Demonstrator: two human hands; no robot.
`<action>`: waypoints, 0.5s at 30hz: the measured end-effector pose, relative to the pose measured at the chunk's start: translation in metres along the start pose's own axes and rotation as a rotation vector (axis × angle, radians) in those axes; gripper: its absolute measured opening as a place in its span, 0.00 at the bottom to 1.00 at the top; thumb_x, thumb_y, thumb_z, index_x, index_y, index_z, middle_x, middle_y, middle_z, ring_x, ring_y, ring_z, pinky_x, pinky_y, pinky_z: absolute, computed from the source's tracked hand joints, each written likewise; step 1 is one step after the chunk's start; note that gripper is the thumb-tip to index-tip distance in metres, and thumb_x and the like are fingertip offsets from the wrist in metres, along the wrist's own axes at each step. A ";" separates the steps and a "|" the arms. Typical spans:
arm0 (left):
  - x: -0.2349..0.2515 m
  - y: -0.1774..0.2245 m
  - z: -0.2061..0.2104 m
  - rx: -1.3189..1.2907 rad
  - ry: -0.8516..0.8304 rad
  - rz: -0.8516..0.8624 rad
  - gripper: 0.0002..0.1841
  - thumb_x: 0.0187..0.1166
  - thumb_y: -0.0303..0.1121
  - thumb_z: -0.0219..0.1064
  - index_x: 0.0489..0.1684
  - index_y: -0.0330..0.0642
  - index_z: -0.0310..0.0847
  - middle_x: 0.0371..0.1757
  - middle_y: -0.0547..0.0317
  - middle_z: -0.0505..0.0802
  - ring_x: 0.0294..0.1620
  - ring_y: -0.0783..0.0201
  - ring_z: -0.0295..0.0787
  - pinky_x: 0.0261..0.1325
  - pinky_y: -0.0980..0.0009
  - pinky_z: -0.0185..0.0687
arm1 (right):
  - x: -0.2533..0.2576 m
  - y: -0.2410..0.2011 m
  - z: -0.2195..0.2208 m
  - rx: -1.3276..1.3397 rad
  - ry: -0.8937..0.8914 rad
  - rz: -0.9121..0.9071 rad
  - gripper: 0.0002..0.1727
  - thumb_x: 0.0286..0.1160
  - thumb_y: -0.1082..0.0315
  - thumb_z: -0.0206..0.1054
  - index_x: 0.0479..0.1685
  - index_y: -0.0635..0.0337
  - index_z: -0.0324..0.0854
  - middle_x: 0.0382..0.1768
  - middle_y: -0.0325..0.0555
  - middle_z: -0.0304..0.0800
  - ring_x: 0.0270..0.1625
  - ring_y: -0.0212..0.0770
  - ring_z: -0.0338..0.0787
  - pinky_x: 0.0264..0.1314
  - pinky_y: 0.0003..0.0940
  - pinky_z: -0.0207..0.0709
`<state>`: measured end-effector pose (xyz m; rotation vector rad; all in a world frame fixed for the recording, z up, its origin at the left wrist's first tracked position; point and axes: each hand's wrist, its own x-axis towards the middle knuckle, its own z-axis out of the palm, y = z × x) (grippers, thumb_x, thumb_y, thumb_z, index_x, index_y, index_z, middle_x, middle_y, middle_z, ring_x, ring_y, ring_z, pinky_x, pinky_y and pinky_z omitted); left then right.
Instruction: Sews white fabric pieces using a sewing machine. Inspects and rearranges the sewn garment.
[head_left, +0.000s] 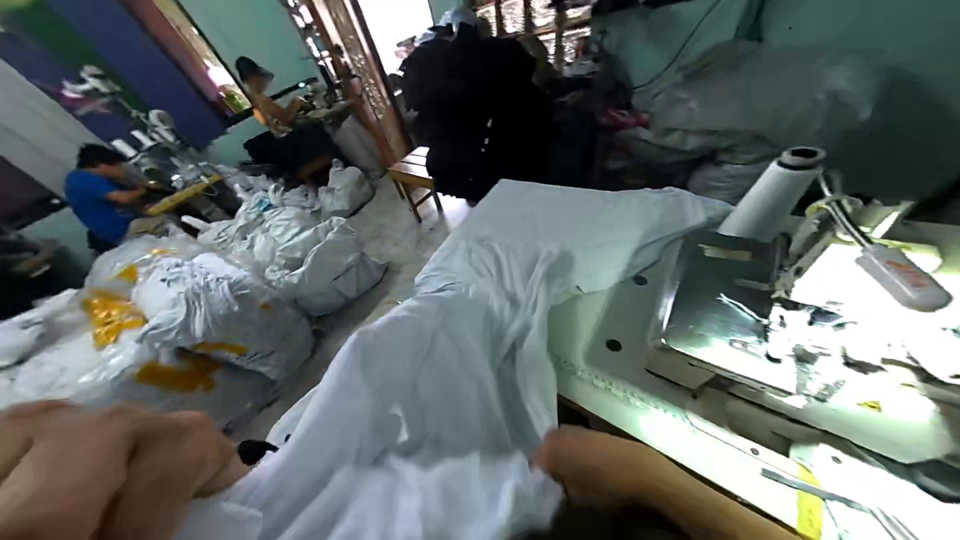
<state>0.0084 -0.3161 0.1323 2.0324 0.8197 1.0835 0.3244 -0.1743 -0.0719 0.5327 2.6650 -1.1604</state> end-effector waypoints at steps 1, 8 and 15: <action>-0.004 -0.021 0.004 -0.047 0.185 0.070 0.14 0.88 0.30 0.55 0.30 0.48 0.83 0.27 0.73 0.85 0.30 0.82 0.82 0.42 0.86 0.78 | -0.016 -0.010 -0.010 -0.029 -0.016 -0.074 0.07 0.67 0.85 0.70 0.42 0.74 0.88 0.41 0.69 0.91 0.50 0.70 0.90 0.56 0.69 0.77; 0.108 -0.201 -0.007 0.548 1.077 -0.016 0.23 0.85 0.24 0.53 0.75 0.13 0.63 0.72 0.33 0.82 0.72 0.60 0.80 0.75 0.67 0.73 | -0.128 0.015 -0.107 -0.112 1.280 0.146 0.39 0.69 0.56 0.76 0.80 0.60 0.66 0.60 0.56 0.81 0.34 0.36 0.81 0.35 0.37 0.79; 0.095 -0.271 0.178 -0.103 -0.068 -0.647 0.19 0.80 0.30 0.68 0.63 0.24 0.78 0.52 0.50 0.92 0.53 0.71 0.90 0.64 0.69 0.84 | -0.078 0.056 0.029 0.176 1.073 0.164 0.22 0.71 0.59 0.73 0.55 0.71 0.87 0.42 0.50 0.89 0.27 0.27 0.73 0.29 0.22 0.68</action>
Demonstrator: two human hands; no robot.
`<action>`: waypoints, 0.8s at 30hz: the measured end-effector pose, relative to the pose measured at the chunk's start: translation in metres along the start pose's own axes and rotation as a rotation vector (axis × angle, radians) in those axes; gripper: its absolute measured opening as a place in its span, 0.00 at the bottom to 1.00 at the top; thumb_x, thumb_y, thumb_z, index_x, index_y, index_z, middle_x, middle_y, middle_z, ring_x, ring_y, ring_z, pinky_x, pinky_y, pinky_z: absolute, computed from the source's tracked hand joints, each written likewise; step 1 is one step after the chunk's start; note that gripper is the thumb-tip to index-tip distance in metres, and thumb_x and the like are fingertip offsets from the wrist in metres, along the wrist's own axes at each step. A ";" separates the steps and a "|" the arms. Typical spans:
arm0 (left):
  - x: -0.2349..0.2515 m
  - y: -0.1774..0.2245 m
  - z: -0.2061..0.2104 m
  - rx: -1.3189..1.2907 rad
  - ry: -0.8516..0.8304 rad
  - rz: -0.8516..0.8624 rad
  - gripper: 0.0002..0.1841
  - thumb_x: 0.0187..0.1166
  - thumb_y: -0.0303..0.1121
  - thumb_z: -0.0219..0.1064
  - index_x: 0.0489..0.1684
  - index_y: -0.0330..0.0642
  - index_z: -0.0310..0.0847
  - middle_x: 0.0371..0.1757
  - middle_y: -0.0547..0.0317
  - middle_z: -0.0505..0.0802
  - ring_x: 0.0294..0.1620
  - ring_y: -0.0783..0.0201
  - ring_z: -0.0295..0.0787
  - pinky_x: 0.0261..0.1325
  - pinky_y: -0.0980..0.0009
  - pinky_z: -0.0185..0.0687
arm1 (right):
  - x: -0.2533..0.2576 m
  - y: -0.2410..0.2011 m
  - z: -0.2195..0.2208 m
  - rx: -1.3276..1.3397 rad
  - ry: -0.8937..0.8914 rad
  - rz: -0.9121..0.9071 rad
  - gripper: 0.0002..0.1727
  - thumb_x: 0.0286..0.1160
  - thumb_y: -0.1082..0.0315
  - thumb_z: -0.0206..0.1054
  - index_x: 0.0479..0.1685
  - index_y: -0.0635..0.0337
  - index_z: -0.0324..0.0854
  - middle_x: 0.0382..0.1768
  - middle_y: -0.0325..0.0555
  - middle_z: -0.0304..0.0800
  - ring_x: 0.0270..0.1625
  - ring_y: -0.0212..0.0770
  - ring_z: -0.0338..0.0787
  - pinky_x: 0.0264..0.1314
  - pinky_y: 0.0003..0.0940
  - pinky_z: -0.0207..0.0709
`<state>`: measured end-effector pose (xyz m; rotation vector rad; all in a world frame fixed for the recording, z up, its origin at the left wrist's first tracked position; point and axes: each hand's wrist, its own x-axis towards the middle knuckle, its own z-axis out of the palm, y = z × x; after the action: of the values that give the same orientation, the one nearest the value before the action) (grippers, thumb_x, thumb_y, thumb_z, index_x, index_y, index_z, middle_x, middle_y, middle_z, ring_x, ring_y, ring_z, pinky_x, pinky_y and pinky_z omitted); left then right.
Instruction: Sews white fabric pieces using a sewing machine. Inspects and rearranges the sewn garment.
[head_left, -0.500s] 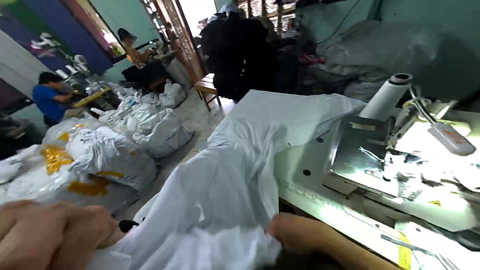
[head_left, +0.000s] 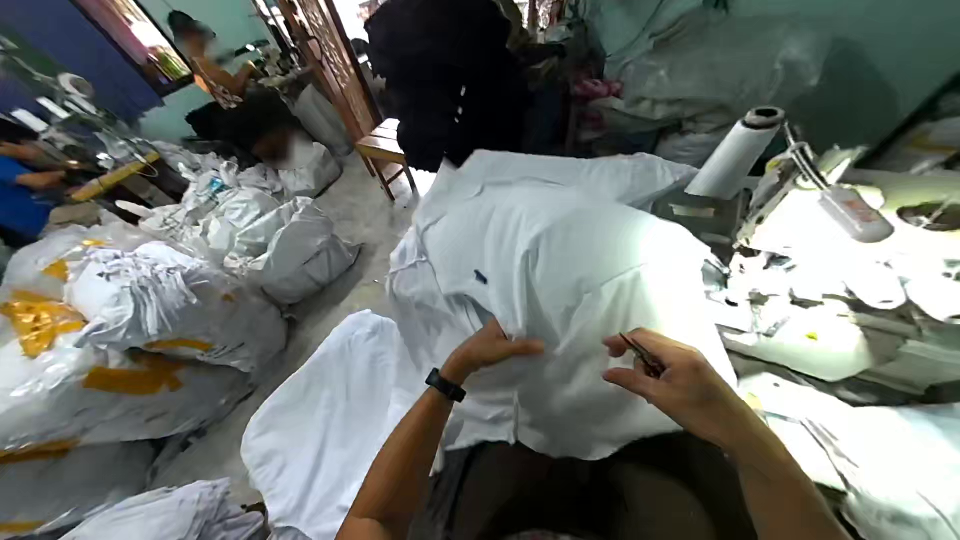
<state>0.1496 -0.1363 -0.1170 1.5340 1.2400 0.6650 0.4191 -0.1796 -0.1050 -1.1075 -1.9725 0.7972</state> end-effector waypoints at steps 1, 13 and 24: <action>-0.002 -0.007 0.006 0.063 -0.024 -0.013 0.22 0.74 0.30 0.75 0.63 0.24 0.80 0.53 0.46 0.93 0.56 0.67 0.90 0.68 0.66 0.83 | -0.013 0.008 0.004 0.001 -0.006 0.043 0.19 0.72 0.62 0.72 0.52 0.71 0.88 0.39 0.50 0.89 0.27 0.27 0.74 0.29 0.23 0.69; -0.049 0.013 0.039 -0.243 0.082 -0.040 0.08 0.77 0.23 0.67 0.51 0.39 0.82 0.38 0.68 0.94 0.40 0.75 0.91 0.49 0.71 0.90 | -0.042 -0.001 0.079 0.063 0.313 -0.113 0.13 0.75 0.65 0.73 0.45 0.70 0.89 0.44 0.54 0.90 0.35 0.30 0.84 0.39 0.18 0.79; 0.030 -0.026 -0.057 0.520 0.366 0.055 0.15 0.90 0.29 0.57 0.54 0.23 0.85 0.54 0.31 0.91 0.56 0.39 0.90 0.64 0.43 0.82 | -0.053 0.020 0.063 0.174 0.099 0.001 0.15 0.52 0.64 0.76 0.21 0.68 0.80 0.17 0.38 0.77 0.22 0.16 0.72 0.27 0.11 0.65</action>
<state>0.0996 -0.0884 -0.1268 1.9307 1.7508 0.7152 0.3955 -0.2276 -0.1708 -1.0252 -1.7845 0.8794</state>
